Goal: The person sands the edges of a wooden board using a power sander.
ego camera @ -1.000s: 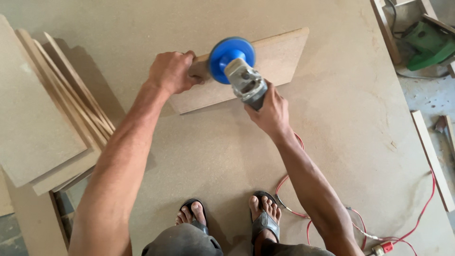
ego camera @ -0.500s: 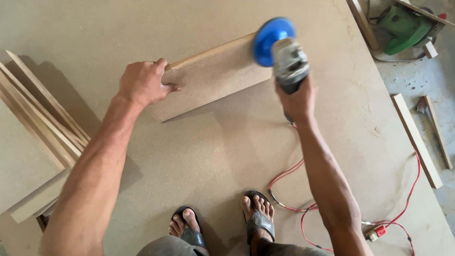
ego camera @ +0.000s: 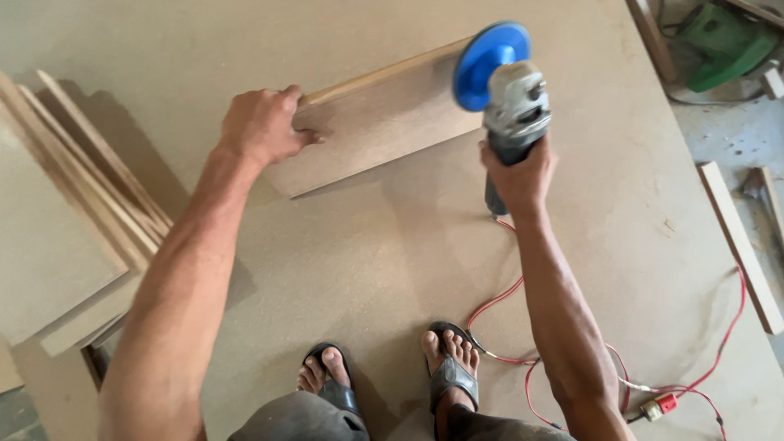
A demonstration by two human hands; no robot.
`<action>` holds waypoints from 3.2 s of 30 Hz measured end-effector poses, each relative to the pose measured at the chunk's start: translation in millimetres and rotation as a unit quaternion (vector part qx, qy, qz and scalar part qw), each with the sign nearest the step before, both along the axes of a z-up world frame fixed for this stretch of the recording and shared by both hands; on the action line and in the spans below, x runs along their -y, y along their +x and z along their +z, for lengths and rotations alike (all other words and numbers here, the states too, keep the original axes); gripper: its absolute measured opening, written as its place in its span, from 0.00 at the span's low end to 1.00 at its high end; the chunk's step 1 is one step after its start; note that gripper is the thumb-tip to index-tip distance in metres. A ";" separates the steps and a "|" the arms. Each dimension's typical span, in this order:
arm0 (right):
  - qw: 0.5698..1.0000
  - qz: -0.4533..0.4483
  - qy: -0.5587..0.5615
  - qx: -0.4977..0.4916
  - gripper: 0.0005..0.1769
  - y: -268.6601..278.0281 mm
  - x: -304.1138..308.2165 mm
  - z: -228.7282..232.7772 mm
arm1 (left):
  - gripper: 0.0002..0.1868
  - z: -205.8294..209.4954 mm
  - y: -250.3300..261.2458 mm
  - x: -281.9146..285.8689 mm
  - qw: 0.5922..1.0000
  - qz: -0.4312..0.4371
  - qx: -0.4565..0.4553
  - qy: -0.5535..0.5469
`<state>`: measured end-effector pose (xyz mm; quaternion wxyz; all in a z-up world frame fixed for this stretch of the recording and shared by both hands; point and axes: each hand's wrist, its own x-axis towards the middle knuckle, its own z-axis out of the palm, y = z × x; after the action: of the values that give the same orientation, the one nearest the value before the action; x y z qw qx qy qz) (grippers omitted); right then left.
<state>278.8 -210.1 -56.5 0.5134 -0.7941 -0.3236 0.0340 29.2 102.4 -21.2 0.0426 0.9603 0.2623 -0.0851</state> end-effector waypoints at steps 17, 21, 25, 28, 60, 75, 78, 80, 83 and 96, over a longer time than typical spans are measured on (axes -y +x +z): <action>0.970 0.179 -0.103 0.127 0.45 -51.6 -46.0 -20.2 | 0.38 -0.9 -1.9 -3.3 0.999 -0.007 0.042 0.008; 0.980 0.111 -0.137 0.089 0.42 -7.9 -22.4 -23.6 | 0.44 -4.8 -1.0 -3.8 1.000 -0.016 0.006 0.014; 0.990 0.030 -0.121 0.066 0.39 31.3 -1.8 -14.6 | 0.46 -9.2 -2.3 -6.0 1.000 -0.013 -0.009 0.016; 0.997 -0.008 -0.064 0.051 0.35 62.3 10.9 -11.1 | 0.48 -10.4 -2.9 -5.6 0.999 -0.018 -0.007 0.025; 0.961 0.201 -0.156 0.108 0.42 -50.0 -90.9 5.4 | 0.43 2.8 21.6 -39.5 0.994 0.036 -0.038 -0.093; 0.995 -0.023 -0.091 0.014 0.31 111.5 -6.7 -18.2 | 0.57 -4.7 21.0 -36.3 0.988 0.057 -0.110 -0.090; 0.996 -0.051 -0.064 0.018 0.31 113.3 3.5 -17.6 | 0.52 -6.8 15.7 -31.6 0.991 0.052 -0.105 -0.065; 0.999 -0.040 -0.029 0.001 0.27 101.3 10.5 -8.6 | 0.46 -8.8 9.0 -20.1 0.998 0.012 -0.051 -0.018; 0.997 0.002 0.026 -0.075 0.21 63.1 20.9 6.8 | 0.40 -2.7 -2.5 -2.1 1.000 0.005 -0.025 0.010; 0.994 0.082 -0.071 -0.005 0.31 -49.7 -4.9 48.2 | 0.33 6.9 -5.5 35.7 0.997 0.039 0.065 -0.022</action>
<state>229.0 -205.2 -8.3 0.4527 -0.7993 -0.3816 0.1028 23.7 66.7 -14.3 0.0843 0.9517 0.2941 -0.0269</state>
